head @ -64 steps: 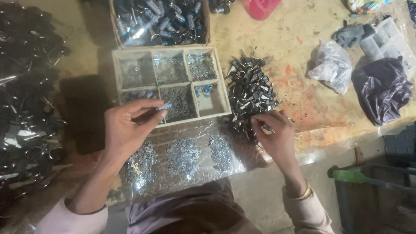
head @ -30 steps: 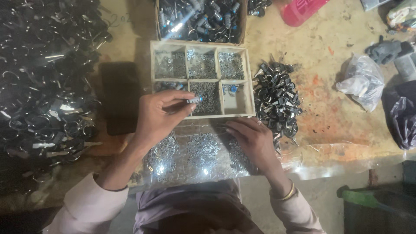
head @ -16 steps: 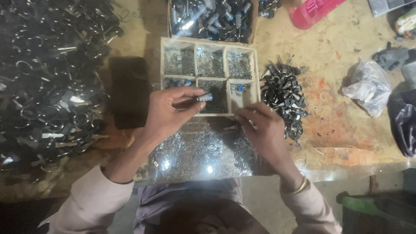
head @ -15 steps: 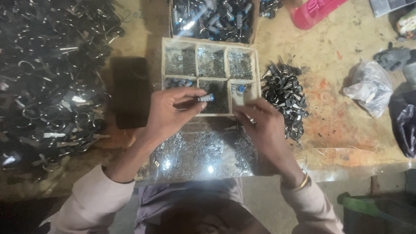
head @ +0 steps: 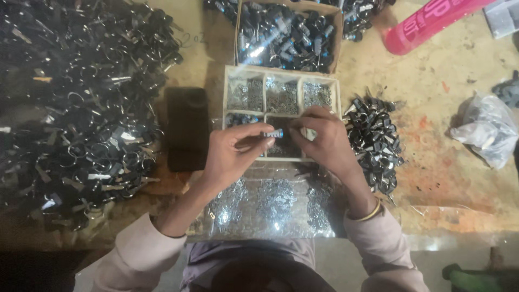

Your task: The person picks small blue electronic components from piles on the workbench and places them one at a time into compartments of a divided sorting box, occasionally reaching into a larger box of components. Near the end they move an empty cardboard box onto the table and continue placing components into the tray.

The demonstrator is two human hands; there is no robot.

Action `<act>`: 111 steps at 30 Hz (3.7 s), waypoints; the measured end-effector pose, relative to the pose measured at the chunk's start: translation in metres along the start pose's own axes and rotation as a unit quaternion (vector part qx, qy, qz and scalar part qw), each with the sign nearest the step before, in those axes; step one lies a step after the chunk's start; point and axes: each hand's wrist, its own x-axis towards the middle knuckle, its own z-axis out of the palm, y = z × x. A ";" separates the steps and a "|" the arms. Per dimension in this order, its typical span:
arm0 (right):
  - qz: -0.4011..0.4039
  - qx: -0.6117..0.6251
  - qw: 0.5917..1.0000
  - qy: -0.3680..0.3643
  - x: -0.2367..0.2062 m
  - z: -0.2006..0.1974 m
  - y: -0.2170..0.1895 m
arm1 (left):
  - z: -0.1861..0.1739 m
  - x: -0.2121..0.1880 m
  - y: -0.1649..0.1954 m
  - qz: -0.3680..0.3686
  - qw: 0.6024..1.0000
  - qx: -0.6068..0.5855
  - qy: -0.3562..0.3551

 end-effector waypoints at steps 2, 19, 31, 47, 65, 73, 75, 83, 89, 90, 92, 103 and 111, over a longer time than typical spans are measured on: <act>0.011 0.005 1.000 0.000 0.000 0.002 0.004 | 0.000 0.000 0.000 -0.011 1.000 0.003 0.003; 0.189 0.494 0.849 -0.003 -0.018 0.030 -0.007 | 0.000 -0.001 0.000 -0.006 1.000 0.021 0.011; 0.170 0.420 0.891 -0.018 -0.016 0.029 -0.020 | 0.000 -0.002 0.000 -0.004 0.998 0.067 0.013; 0.179 0.328 0.925 0.073 -0.017 0.024 -0.011 | -0.001 -0.001 0.001 0.003 0.997 0.072 0.018; 0.190 0.471 0.860 -0.042 -0.015 0.029 -0.018 | -0.003 0.000 -0.003 0.013 0.998 0.058 -0.001; 0.124 0.351 0.926 -0.057 -0.013 0.023 -0.013 | -0.002 -0.001 -0.001 0.009 0.997 0.078 0.002; 0.107 0.333 0.935 -0.051 -0.014 0.022 -0.014 | -0.003 -0.001 0.001 0.007 0.996 0.084 0.004; 0.124 0.415 0.900 -0.054 -0.012 0.021 -0.008 | -0.002 0.000 0.003 0.007 0.993 0.118 0.008; 0.025 -0.038 0.999 -0.022 -0.004 0.021 -0.008 | -0.002 -0.002 0.001 -0.005 0.997 0.082 0.010; 0.027 -0.049 0.998 -0.021 -0.004 0.020 -0.009 | -0.002 -0.001 0.001 -0.007 0.996 0.083 0.012; 0.033 -0.073 0.997 -0.019 -0.003 0.018 -0.011 | -0.002 -0.001 0.000 -0.011 0.996 0.086 0.014; 0.086 0.292 0.952 0.013 -0.013 0.022 -0.014 | -0.002 -0.001 0.000 -0.026 0.997 0.072 0.013; 0.109 0.351 0.929 -0.035 -0.018 0.025 -0.021 | -0.002 -0.001 -0.002 0.008 0.996 0.087 0.015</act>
